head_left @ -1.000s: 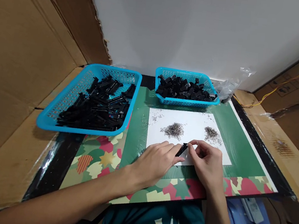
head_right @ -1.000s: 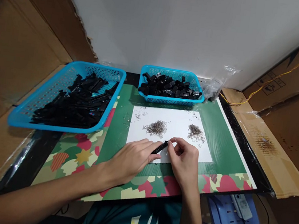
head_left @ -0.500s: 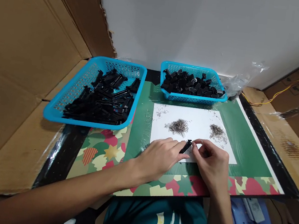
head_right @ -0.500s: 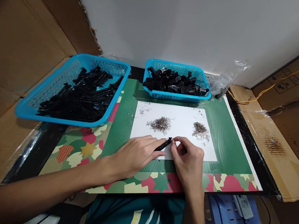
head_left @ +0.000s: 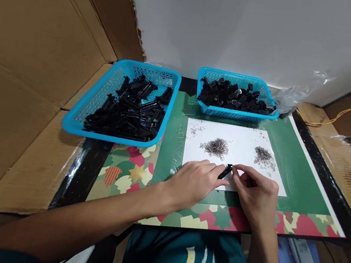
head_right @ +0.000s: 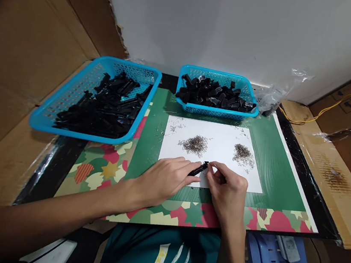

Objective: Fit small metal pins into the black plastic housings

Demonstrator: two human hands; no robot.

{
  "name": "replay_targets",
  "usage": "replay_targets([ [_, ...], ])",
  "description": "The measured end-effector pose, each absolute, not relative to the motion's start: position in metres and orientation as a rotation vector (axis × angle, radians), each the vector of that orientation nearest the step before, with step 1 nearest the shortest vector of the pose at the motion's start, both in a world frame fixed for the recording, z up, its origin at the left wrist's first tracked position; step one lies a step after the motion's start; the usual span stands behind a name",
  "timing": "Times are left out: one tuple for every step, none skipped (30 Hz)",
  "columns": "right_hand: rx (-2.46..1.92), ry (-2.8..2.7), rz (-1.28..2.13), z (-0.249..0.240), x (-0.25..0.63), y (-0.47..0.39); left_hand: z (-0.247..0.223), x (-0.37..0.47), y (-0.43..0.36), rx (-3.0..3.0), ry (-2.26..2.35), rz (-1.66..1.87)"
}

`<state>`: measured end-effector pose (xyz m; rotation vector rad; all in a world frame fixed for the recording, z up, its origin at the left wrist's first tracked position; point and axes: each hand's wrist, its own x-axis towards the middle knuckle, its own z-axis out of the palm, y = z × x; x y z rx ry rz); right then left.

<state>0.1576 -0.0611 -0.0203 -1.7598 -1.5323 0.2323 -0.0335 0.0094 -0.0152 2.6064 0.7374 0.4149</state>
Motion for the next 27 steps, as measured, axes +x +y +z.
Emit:
replay_targets([
  [-1.764, -1.541, 0.211, -0.020, 0.158, -0.062, -0.015, -0.033, 0.009, 2.611, 0.739, 0.407],
  [-1.768, -1.549, 0.192, -0.020, 0.158, -0.062, -0.014, -0.033, 0.009, 2.615, 0.739, 0.399],
  [-1.770, -1.557, 0.180, -0.020, 0.158, -0.062, -0.013, -0.033, 0.009, 2.619, 0.739, 0.389],
  [-1.772, -1.565, 0.174, -0.020, 0.158, -0.062, -0.013, -0.032, 0.009, 2.622, 0.742, 0.380],
  [-1.776, -1.572, 0.177, -0.020, 0.158, -0.062, -0.013, -0.032, 0.009, 2.624, 0.743, 0.371],
  [-1.779, -1.579, 0.182, -0.020, 0.158, -0.062, -0.012, -0.032, 0.009, 2.626, 0.746, 0.364],
  [-1.784, -1.583, 0.189, -0.020, 0.159, -0.062, -0.012, -0.032, 0.008, 2.628, 0.747, 0.359],
  [-1.790, -1.584, 0.196, -0.019, 0.159, -0.062, -0.012, -0.032, 0.008, 2.630, 0.746, 0.356],
  [-1.798, -1.582, 0.205, -0.018, 0.160, -0.063, -0.012, -0.032, 0.008, 2.630, 0.744, 0.354],
  [-1.805, -1.581, 0.215, -0.018, 0.161, -0.063, -0.012, -0.032, 0.008, 2.628, 0.743, 0.353],
  [-1.815, -1.586, 0.232, -0.017, 0.162, -0.063, -0.011, -0.032, 0.008, 2.625, 0.744, 0.352],
  [-1.828, -1.596, 0.256, -0.015, 0.164, -0.064, -0.011, -0.032, 0.008, 2.622, 0.747, 0.351],
  [-1.842, -1.609, 0.288, -0.014, 0.165, -0.065, -0.011, -0.032, 0.008, 2.622, 0.749, 0.351],
  [-1.856, -1.625, 0.321, -0.013, 0.167, -0.066, -0.011, -0.032, 0.008, 2.628, 0.754, 0.353],
  [-1.867, -1.638, 0.350, -0.011, 0.169, -0.067, -0.011, -0.032, 0.008, 2.640, 0.756, 0.356],
  [-1.873, -1.643, 0.368, -0.010, 0.171, -0.068, -0.011, -0.032, 0.008, 2.656, 0.756, 0.361],
  [-1.869, -1.637, 0.369, -0.009, 0.172, -0.070, -0.011, -0.032, 0.008, 2.675, 0.755, 0.368],
  [-1.857, -1.628, 0.355, -0.008, 0.174, -0.071, -0.012, -0.032, 0.008, 2.694, 0.754, 0.373],
  [-1.837, -1.624, 0.333, -0.007, 0.175, -0.071, -0.012, -0.031, 0.008, 2.712, 0.752, 0.375],
  [-1.812, -1.632, 0.310, -0.006, 0.176, -0.071, -0.012, -0.031, 0.008, 2.725, 0.749, 0.372],
  [-1.785, -1.652, 0.292, -0.005, 0.177, -0.071, -0.012, -0.030, 0.007, 2.736, 0.750, 0.365],
  [-1.761, -1.684, 0.277, -0.004, 0.179, -0.070, -0.012, -0.030, 0.007, 2.745, 0.757, 0.356],
  [-1.741, -1.719, 0.260, -0.003, 0.180, -0.069, -0.012, -0.029, 0.006, 2.754, 0.766, 0.346],
  [-1.731, -1.745, 0.234, -0.002, 0.181, -0.068, -0.012, -0.029, 0.006, 2.764, 0.776, 0.337],
  [-1.730, -1.760, 0.200, -0.001, 0.183, -0.067, -0.011, -0.029, 0.006, 2.775, 0.783, 0.329],
  [-1.738, -1.766, 0.170, 0.001, 0.184, -0.066, -0.010, -0.028, 0.005, 2.788, 0.786, 0.323],
  [-1.749, -1.765, 0.153, 0.002, 0.185, -0.066, -0.010, -0.028, 0.005, 2.802, 0.784, 0.318],
])
